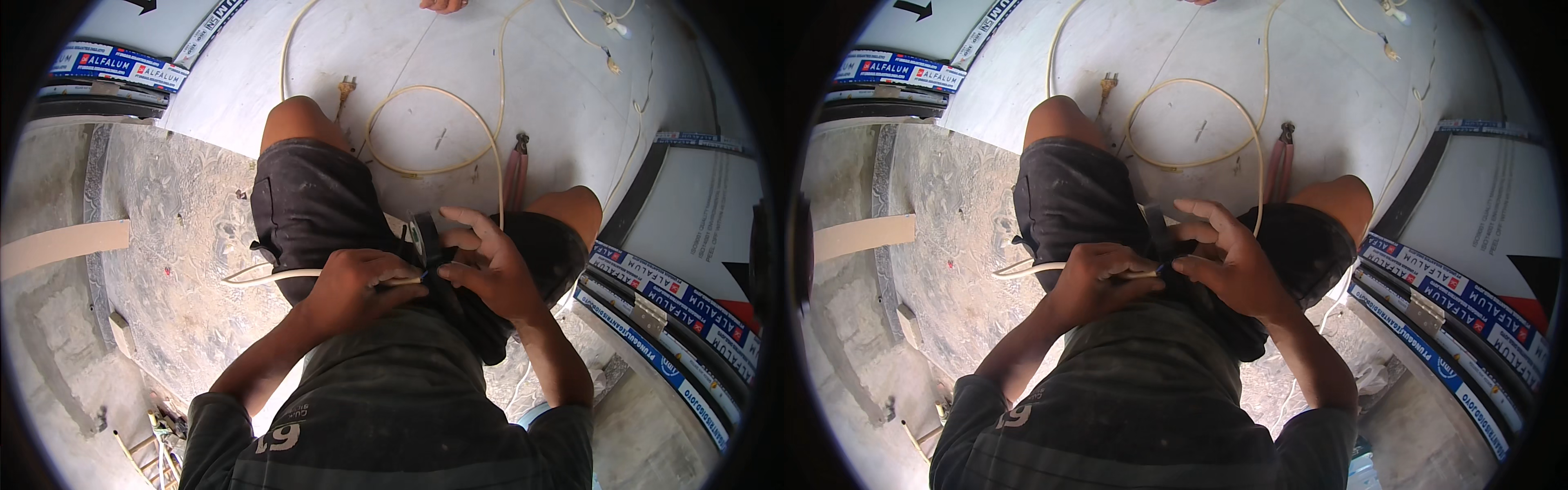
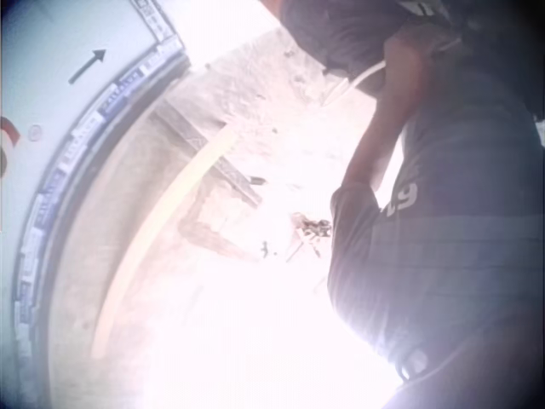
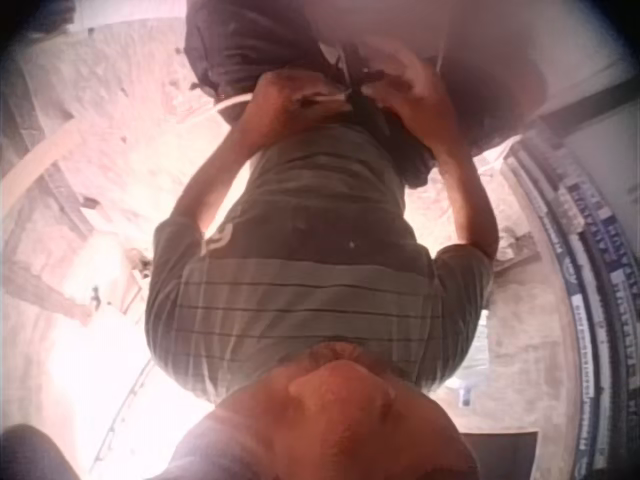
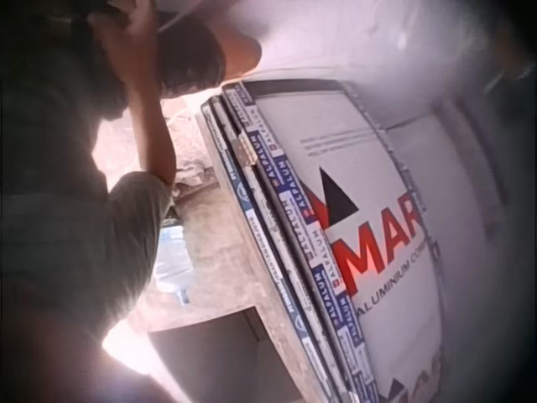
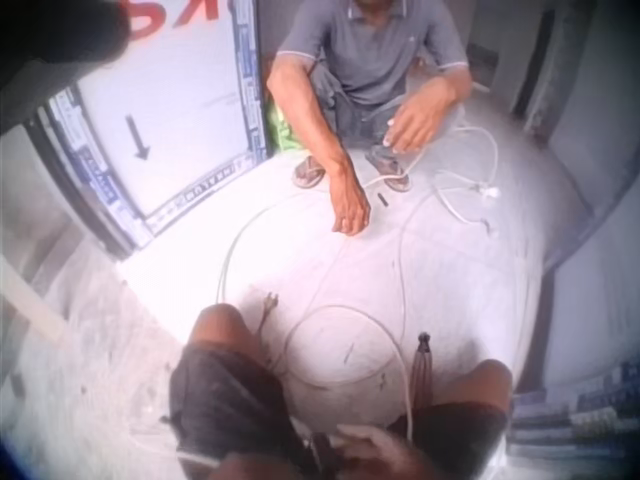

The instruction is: The person wraps black electrical tape around a wire connection by hand while holding a wire and a roll of tape.

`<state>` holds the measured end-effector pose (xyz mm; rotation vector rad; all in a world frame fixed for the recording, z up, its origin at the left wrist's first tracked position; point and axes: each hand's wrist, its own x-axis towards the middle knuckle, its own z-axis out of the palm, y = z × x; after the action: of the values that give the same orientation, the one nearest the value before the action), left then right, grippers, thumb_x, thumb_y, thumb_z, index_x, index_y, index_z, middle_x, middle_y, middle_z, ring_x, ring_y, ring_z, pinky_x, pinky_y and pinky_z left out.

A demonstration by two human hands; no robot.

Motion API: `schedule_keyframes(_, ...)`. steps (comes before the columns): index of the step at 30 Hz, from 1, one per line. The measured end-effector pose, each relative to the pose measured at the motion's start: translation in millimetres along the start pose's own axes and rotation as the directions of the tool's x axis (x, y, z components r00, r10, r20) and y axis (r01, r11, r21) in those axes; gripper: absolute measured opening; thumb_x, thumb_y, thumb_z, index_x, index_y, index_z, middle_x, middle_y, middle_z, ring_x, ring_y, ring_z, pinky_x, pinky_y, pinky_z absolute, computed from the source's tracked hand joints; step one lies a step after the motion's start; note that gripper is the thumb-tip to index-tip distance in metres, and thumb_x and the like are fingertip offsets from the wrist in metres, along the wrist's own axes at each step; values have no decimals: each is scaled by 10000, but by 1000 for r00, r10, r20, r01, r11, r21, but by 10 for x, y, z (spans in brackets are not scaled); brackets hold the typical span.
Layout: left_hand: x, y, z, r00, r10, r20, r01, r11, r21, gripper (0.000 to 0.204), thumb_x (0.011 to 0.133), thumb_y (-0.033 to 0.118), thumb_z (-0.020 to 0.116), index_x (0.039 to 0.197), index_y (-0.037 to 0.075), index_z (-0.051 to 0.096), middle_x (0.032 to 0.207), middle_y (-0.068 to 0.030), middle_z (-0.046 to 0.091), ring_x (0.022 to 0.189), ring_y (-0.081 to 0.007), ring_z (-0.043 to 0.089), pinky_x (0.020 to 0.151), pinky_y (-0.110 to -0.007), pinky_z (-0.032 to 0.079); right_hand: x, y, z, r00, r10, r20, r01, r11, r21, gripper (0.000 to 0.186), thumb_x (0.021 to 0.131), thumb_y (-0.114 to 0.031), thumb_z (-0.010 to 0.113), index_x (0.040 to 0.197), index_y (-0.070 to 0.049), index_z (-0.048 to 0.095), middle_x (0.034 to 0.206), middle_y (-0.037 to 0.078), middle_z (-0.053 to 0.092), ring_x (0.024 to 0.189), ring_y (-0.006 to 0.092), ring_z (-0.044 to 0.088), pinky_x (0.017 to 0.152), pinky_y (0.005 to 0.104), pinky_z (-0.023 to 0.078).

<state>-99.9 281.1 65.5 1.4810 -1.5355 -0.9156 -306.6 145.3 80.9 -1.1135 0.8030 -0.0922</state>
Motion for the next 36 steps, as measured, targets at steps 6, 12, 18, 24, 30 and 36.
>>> schedule_keyframes(6, 177, 43, -159, 988, -137, 66, 144, 982, -119, 208, 868, 148, 857, 1025, 28, 792, 912, -132, 784, 839, -292, 780, 722, -376, 610, -54, 147, -139, 908, -413, 63, 418, 890, -184, 458, 878, 99, 641, 1319, -16, 602, 999, 99, 802, 889, 163, 714, 942, 346, 517)
schedule_keyframes(12, 236, 39, -202, 990, -133, 55, 140, 979, -147, 181, 880, 76, 861, 1011, -13, 773, 898, -93, 756, 781, -163, 752, 683, -306, 555, 15, -2, -221, 761, -604, 239, 622, 571, -536, 431, 683, 110, 561, 1054, -62, 699, 864, 75, 789, 840, 251, 696, 854, 384, 507)
schedule_keyframes(18, 317, 182, -221, 962, -258, 85, 263, 963, -58, 300, 794, 260, 913, 873, 36, 729, 766, -92, 705, 659, -227, 711, 626, -329, 523, -33, 41, -227, 772, -566, 289, 578, 437, -689, 316, 696, 86, 589, 930, -83, 717, 829, 80, 727, 741, 255, 646, 685, 363, 512)
schedule_keyframes(24, 301, 192, -105, 972, -233, 16, 230, 967, 107, 346, 734, 193, 958, 776, 58, 643, 759, -48, 690, 625, -134, 647, 578, -292, 494, -90, -56, 20, 863, -458, -214, 426, 886, -181, 21, 934, -32, 669, 938, -24, 689, 782, 45, 668, 663, 115, 588, 655, 294, 484)
schedule_keyframes(30, 263, 73, 3, 989, 151, -6, -143, 946, 290, 262, 770, 145, 914, 922, 82, 711, 820, -66, 726, 673, -271, 710, 597, -373, 578, 84, -72, -151, 997, 64, 33, -60, 992, -113, 272, 1083, -269, 651, 1004, -11, 682, 744, -23, 548, 677, 51, 506, 642, 256, 429)
schedule_keyframes(36, 254, 7, -48, 959, 282, 32, -281, 924, 260, 275, 769, 111, 922, 971, 67, 741, 829, -72, 713, 691, -277, 716, 584, -368, 566, 53, -271, -191, 954, 199, 222, -228, 967, 110, 252, 1063, -219, 675, 1217, -26, 725, 801, -63, 554, 701, 21, 468, 639, 252, 405)
